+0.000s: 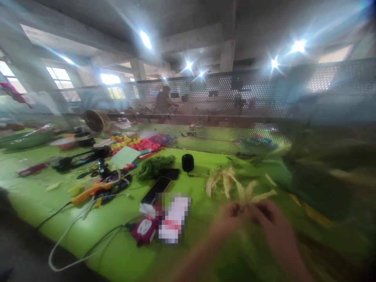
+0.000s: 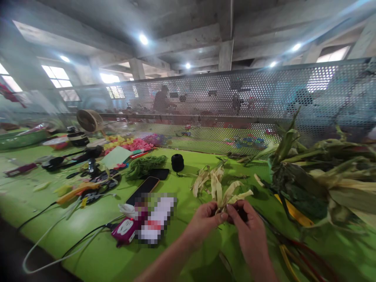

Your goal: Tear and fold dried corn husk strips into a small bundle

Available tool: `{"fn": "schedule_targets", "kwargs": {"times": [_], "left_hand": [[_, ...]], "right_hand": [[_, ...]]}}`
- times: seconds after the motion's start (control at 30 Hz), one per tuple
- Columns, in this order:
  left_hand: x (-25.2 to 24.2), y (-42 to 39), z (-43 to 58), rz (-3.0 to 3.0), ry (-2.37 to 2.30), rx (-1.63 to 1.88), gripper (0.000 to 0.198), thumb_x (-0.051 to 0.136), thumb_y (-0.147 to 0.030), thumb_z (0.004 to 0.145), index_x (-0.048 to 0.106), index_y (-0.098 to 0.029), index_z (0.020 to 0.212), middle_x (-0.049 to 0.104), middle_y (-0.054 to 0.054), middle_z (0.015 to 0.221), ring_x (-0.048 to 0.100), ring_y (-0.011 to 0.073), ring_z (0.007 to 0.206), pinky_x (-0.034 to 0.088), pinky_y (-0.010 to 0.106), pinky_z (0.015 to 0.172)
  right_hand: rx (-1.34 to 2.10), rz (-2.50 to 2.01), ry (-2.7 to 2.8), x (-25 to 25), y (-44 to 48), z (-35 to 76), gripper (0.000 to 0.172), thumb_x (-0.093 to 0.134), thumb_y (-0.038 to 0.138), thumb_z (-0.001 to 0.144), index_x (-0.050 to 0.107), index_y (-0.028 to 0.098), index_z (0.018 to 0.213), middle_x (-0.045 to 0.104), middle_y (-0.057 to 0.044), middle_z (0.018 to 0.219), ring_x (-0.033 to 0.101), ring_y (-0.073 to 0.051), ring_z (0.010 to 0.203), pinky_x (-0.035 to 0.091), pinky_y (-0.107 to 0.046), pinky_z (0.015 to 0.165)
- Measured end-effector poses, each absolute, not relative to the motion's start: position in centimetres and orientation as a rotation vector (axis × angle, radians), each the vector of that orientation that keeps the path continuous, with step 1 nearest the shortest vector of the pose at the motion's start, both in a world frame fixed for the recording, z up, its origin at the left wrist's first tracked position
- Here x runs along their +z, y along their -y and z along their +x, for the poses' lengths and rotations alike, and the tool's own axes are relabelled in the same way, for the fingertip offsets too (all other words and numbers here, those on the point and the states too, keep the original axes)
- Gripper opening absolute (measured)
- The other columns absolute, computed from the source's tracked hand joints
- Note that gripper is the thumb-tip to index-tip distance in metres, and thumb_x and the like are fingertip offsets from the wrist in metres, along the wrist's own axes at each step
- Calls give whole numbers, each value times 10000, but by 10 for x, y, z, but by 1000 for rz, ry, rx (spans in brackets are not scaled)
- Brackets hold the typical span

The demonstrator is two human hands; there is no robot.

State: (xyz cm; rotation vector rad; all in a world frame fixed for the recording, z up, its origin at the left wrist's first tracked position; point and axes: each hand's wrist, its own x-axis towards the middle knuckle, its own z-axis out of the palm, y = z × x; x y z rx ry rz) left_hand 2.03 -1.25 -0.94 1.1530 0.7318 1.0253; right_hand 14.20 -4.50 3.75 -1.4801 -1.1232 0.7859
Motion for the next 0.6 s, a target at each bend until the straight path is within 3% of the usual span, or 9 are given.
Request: {"fn": "schedule_targets", "kwargs": {"times": [0.2,0.33,0.47,0.6], "left_hand": [[-6,9,19,1169,-774,1111,281,660,-419,753,726,-154,820,677,73,795,597,211,796,451,323,799],[-8,6,16,1114,-864,1137,226,653,-363,738,706,-147,781,659,57,740,570,183,711,444,307,746],[-9,3,14,1146,-944,1164,182,612,-321,738,661,-149,708,627,43,669,561,175,662,429,288,678],[-14,-2,12,1258,-1073,1079,112,552,-241,732,592,-160,666,537,-6,602,488,129,586,362,244,576]], "right_hand": [[875,-1419,1258,25,39,148,255,650,469,706,609,221,747,687,-16,719,635,-205,690,493,-293,654],[885,-1432,1438,16,34,153,255,597,473,784,595,220,817,694,-17,760,644,-197,723,481,-288,672],[763,-1489,1590,14,36,155,183,607,410,777,556,235,757,641,20,680,606,-171,635,454,-275,604],[916,-1371,1659,21,40,156,147,607,371,764,642,229,770,704,-4,757,650,-192,721,494,-284,667]]}}
